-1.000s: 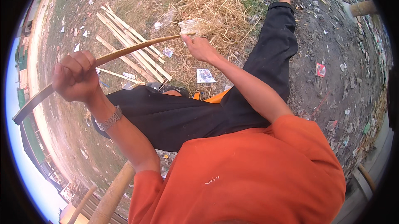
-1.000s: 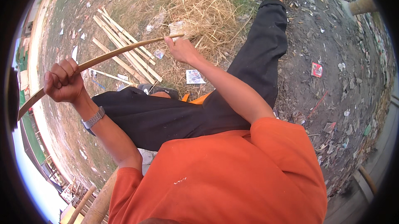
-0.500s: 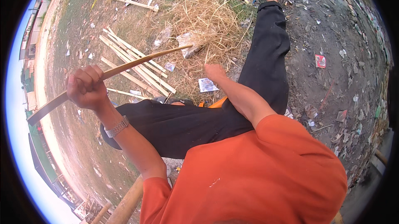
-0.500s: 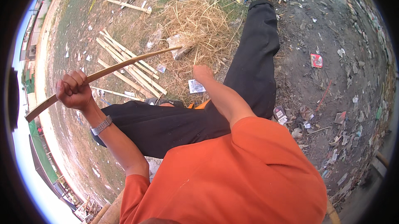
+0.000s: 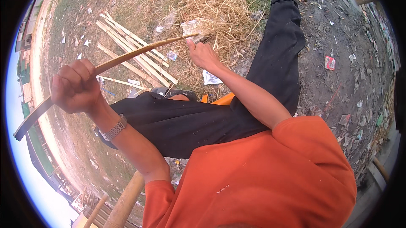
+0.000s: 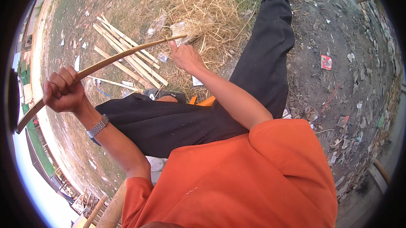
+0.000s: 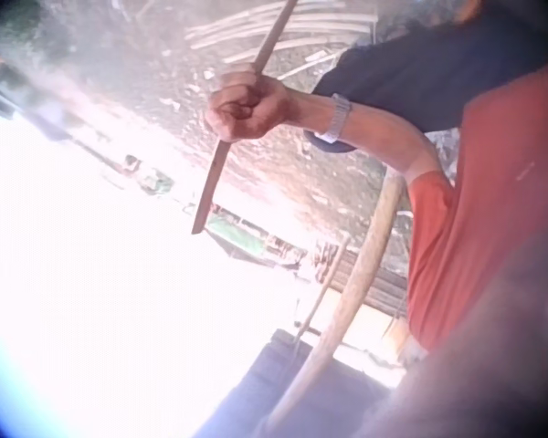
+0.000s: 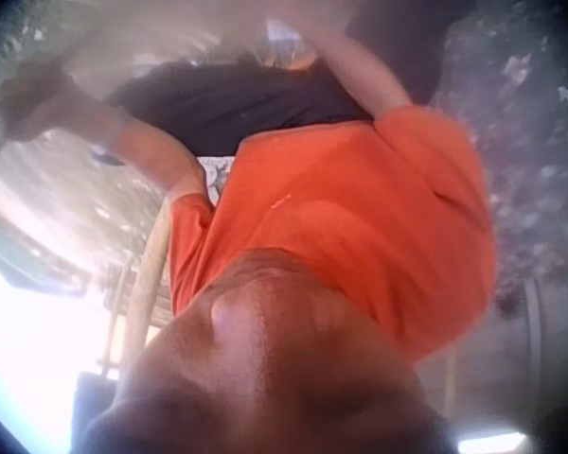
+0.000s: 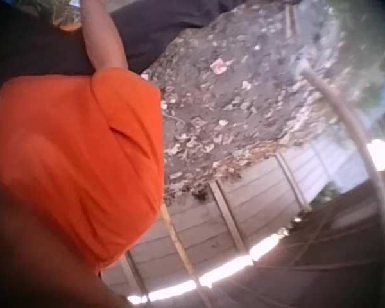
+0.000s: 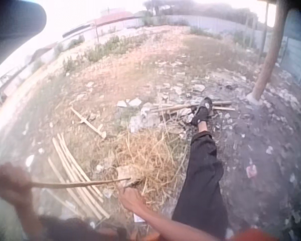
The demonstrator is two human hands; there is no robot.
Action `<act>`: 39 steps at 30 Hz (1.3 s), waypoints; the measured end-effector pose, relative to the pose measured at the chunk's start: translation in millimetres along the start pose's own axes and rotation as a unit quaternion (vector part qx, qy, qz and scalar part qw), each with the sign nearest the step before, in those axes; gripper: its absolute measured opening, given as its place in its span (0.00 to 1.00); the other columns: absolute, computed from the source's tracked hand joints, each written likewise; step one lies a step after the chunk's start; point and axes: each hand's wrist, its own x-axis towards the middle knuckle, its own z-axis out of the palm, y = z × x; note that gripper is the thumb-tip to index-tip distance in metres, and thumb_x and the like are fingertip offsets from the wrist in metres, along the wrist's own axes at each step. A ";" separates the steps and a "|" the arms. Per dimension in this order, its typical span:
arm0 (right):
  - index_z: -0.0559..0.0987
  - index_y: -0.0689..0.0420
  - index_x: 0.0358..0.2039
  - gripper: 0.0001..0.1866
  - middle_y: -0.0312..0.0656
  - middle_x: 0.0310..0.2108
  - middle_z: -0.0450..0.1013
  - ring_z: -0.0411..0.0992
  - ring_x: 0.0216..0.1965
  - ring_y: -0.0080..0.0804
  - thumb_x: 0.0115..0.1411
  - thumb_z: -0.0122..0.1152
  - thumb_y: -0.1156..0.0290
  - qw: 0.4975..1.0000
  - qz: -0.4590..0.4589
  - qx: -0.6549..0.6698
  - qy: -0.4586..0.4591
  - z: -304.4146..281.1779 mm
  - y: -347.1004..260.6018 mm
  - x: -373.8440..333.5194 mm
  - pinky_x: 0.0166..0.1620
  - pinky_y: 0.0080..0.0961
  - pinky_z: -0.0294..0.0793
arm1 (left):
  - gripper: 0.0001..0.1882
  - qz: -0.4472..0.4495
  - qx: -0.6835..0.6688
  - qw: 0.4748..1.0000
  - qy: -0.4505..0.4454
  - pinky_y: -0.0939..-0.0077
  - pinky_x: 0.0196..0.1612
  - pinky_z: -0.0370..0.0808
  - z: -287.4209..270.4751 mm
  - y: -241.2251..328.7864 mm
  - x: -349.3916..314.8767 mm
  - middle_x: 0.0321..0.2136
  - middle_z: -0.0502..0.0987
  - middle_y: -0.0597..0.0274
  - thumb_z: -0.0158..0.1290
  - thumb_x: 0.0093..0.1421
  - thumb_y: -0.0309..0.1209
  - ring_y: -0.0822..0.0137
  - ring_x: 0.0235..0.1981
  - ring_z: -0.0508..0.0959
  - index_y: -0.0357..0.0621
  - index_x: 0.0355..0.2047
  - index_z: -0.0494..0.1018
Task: The person sits on a small stool outdoors and uses a green-handled knife to shave and smooth a long, thin bamboo stick. They hold the stick with their left hand and repeatedly scrape its surface with the knife in their right hand, rotating the stick to work on different sides.
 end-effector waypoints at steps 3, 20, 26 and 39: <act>0.76 0.69 0.18 0.39 0.63 0.21 0.72 0.73 0.28 0.60 0.65 0.31 0.47 0.999 -0.022 -0.013 0.036 10.5 7.4 6.2 0.36 0.50 0.71 | 0.21 -0.008 0.026 0.999 0.040 0.75 0.21 0.51 3.5 -0.4 -0.9 0.10 0.48 0.71 0.37 0.59 0.33 0.74 0.13 0.49 0.53 0.10 0.45; 0.79 0.67 0.30 0.36 0.61 0.32 0.74 0.74 0.37 0.56 0.65 0.30 0.47 0.993 0.063 -0.034 0.096 25.9 62.9 35.4 0.43 0.47 0.71 | 0.20 0.036 0.075 0.982 0.170 0.74 0.16 0.54 3.8 -3.1 4.7 0.08 0.46 0.70 0.38 0.60 0.31 0.74 0.10 0.49 0.53 0.13 0.46; 0.79 0.69 0.24 0.39 0.66 0.28 0.73 0.73 0.34 0.62 0.64 0.31 0.45 0.999 0.006 0.045 0.023 23.6 31.4 25.5 0.41 0.50 0.70 | 0.19 0.031 0.135 0.965 0.224 0.73 0.19 0.56 17.2 -4.9 10.5 0.09 0.47 0.69 0.37 0.59 0.32 0.73 0.11 0.49 0.53 0.13 0.45; 0.80 0.60 0.35 0.33 0.54 0.35 0.76 0.75 0.40 0.49 0.65 0.30 0.47 0.991 0.060 -0.110 0.046 25.6 44.6 69.4 0.41 0.42 0.73 | 0.21 0.019 0.148 0.972 0.184 0.71 0.19 0.57 9.1 -3.4 9.1 0.09 0.45 0.69 0.37 0.60 0.33 0.71 0.11 0.50 0.55 0.12 0.44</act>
